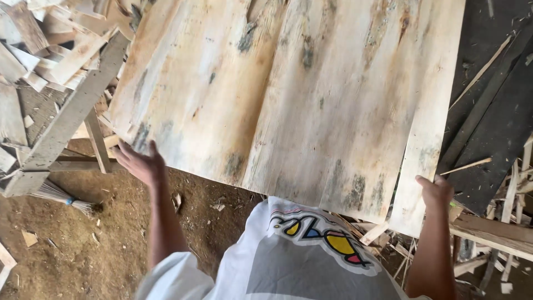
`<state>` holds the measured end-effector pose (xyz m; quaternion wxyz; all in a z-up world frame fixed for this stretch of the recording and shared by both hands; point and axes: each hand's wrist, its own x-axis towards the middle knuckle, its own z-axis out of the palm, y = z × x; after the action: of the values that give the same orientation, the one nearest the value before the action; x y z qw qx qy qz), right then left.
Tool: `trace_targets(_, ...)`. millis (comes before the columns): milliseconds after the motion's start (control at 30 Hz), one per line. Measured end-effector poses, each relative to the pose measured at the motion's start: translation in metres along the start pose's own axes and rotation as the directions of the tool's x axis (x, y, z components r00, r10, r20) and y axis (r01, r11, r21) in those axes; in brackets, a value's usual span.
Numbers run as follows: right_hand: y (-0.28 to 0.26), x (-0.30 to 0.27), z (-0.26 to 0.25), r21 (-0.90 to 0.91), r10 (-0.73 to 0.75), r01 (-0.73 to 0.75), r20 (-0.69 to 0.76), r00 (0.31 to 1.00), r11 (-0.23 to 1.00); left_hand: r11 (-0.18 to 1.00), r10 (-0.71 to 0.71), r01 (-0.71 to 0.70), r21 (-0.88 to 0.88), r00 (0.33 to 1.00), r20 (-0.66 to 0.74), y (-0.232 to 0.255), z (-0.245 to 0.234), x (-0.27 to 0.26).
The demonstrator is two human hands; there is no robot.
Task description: Cutting and trimming thin sheets of wood veneer using a manual shear machine in a workshop environment.
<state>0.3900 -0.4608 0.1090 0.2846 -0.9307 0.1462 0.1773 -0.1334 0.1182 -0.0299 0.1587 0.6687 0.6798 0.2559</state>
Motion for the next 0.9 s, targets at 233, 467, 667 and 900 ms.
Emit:
trace_targets(233, 0.004, -0.001, 0.004, -0.194, -0.076, 0.068, -0.035, 0.997, 0.979, 0.354, -0.559, 0.538, -0.765, 0.778, 0.289, 0.042, 0.042, -0.18)
trace_targets(467, -0.029, -0.048, 0.09, -0.122, -0.544, 0.537, -0.03, 0.839, 0.835, -0.163, -0.297, 0.683, -0.712, 0.654, 0.696, 0.083, 0.019, -0.19)
trace_targets(667, -0.051, -0.115, 0.216, -0.136, -0.932, 0.978, 0.306, 0.196, 0.161, 0.086, -0.232, 0.763, -0.641, 0.641, 0.731, 0.042, 0.096, -0.211)
trace_targets(900, -0.132, -0.173, 0.263, -0.089, -0.874, 0.995, 0.486, 0.0, -0.05, 0.356, -0.281, 0.574, -0.738, 0.818, 0.501, 0.069, 0.072, -0.225)
